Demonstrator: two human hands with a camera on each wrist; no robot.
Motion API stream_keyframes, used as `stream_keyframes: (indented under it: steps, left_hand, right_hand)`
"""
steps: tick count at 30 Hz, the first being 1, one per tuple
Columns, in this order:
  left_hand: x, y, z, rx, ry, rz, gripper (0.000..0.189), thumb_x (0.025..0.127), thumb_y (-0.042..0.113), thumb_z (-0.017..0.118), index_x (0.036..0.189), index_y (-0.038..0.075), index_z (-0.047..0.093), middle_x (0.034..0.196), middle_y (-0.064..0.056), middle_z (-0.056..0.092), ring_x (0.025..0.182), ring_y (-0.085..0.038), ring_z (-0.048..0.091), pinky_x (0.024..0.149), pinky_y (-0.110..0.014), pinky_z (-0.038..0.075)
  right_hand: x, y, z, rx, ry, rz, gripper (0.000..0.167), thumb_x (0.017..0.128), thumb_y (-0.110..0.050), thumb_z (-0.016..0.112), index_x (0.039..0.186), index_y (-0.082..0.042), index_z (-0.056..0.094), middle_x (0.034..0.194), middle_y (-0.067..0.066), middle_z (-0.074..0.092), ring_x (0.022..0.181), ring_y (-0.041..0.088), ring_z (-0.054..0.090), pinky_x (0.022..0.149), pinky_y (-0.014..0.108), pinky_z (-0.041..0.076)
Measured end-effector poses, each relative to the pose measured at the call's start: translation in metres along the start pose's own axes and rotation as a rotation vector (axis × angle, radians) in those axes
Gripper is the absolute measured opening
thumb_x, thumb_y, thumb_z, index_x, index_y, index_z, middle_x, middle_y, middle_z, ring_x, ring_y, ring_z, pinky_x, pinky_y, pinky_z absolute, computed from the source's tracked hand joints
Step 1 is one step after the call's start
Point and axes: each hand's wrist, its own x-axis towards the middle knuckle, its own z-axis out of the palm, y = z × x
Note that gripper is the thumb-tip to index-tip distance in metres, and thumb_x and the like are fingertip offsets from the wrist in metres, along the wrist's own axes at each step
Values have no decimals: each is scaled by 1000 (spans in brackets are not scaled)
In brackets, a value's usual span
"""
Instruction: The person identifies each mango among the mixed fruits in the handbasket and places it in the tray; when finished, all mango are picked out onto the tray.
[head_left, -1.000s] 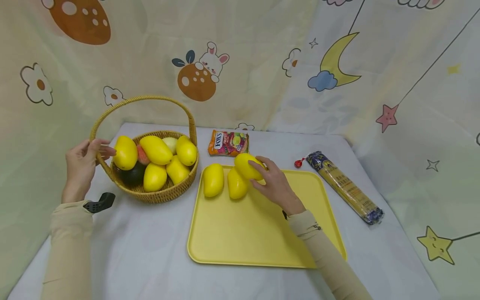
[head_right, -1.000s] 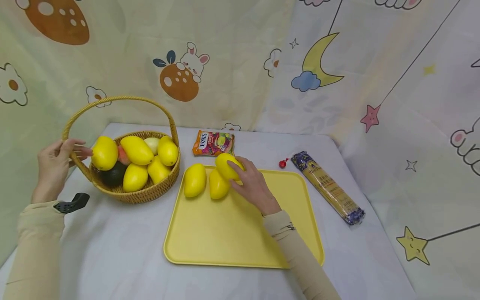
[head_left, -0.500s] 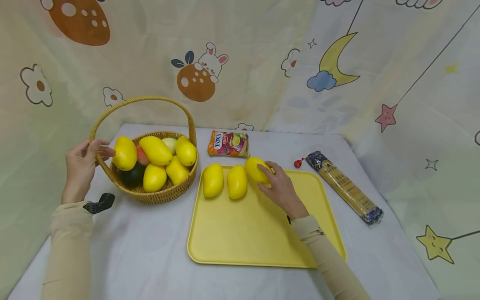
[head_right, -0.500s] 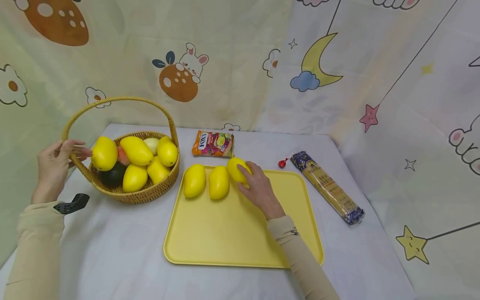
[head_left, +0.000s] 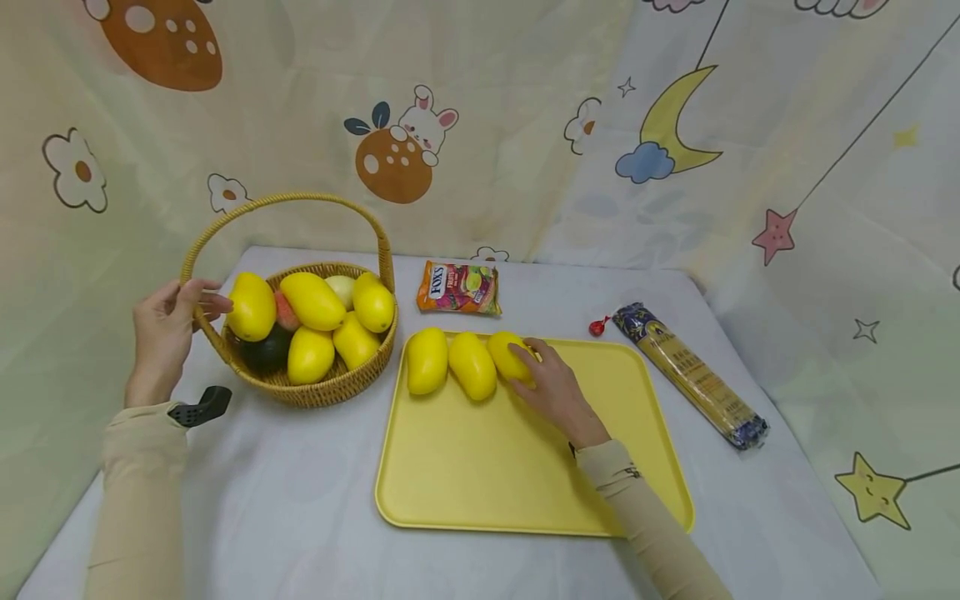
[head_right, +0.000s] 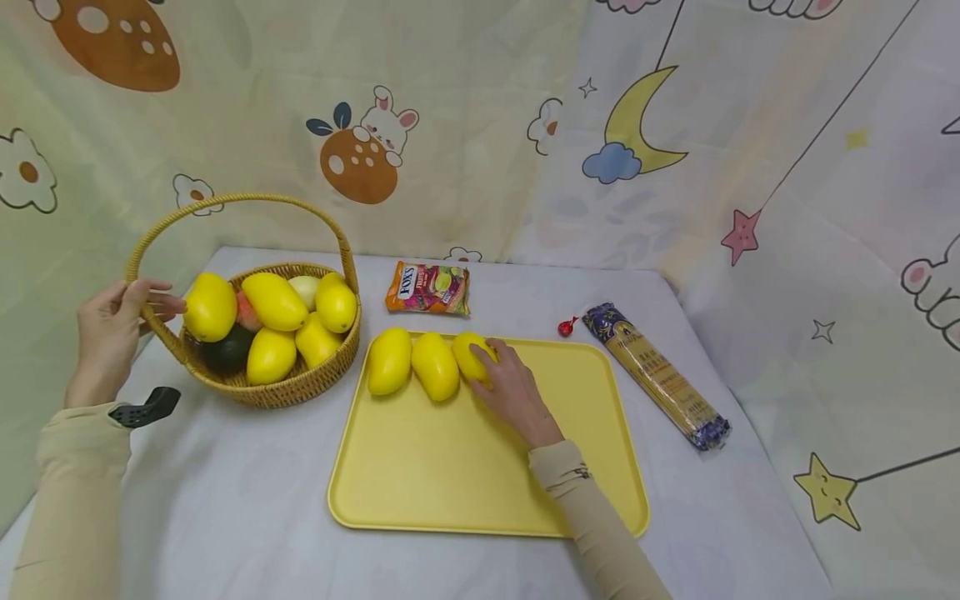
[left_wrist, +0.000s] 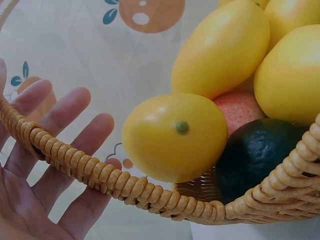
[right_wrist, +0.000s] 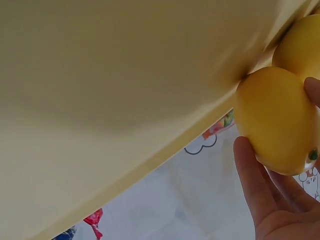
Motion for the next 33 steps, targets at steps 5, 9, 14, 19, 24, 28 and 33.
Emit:
stream_keyframes:
  steps: [5, 9, 14, 19, 24, 28, 33]
  left_hand:
    - [-1, 0, 0, 13, 11, 1, 28, 96, 29, 56, 104, 4, 65, 81, 7, 72, 76, -6, 65, 72, -9, 51]
    - [-1, 0, 0, 19, 7, -1, 28, 96, 30, 55, 104, 5, 65, 81, 7, 72, 76, -6, 65, 72, -9, 51]
    - [-2, 0, 0, 25, 10, -2, 28, 96, 30, 55, 104, 5, 65, 81, 7, 71, 76, -6, 65, 72, -9, 51]
    - [-2, 0, -1, 41, 10, -7, 29, 96, 31, 55, 106, 5, 65, 82, 8, 71, 77, -5, 65, 73, -9, 51]
    - [-2, 0, -1, 52, 9, -14, 30, 95, 32, 55, 106, 5, 65, 82, 8, 71, 77, -5, 65, 73, -9, 51]
    - [-2, 1, -1, 14, 7, -8, 31, 95, 31, 56, 106, 3, 65, 81, 6, 72, 77, -6, 65, 73, -9, 51]
    - [-2, 1, 0, 5, 9, -3, 31, 95, 31, 56, 105, 3, 65, 81, 6, 72, 77, -7, 65, 73, -10, 52]
  right_hand:
    - [1, -3, 4, 5, -22, 3, 55, 84, -21, 75, 133, -10, 52, 129, 20, 49, 102, 34, 58, 79, 46, 55]
    - [1, -5, 4, -11, -60, 51, 57, 86, -27, 73, 135, -9, 50, 131, 19, 48, 103, 33, 58, 80, 46, 55]
    - [2, -5, 1, -49, -54, 70, 58, 86, -33, 73, 134, -9, 51, 130, 19, 49, 102, 34, 58, 75, 48, 56]
    - [4, -5, -1, -84, -19, 41, 55, 85, -32, 74, 131, -8, 54, 127, 19, 51, 101, 33, 58, 70, 44, 57]
    - [7, -5, -1, -83, 16, 12, 51, 86, -30, 73, 128, -6, 57, 126, 20, 53, 102, 33, 59, 74, 44, 57]
    - [11, -8, 1, -76, 44, -14, 48, 86, -28, 73, 126, -5, 59, 125, 19, 55, 101, 31, 60, 76, 42, 57]
    - [20, -16, 3, -62, 65, -57, 47, 85, -25, 74, 125, -6, 59, 123, 18, 55, 98, 29, 60, 74, 39, 57]
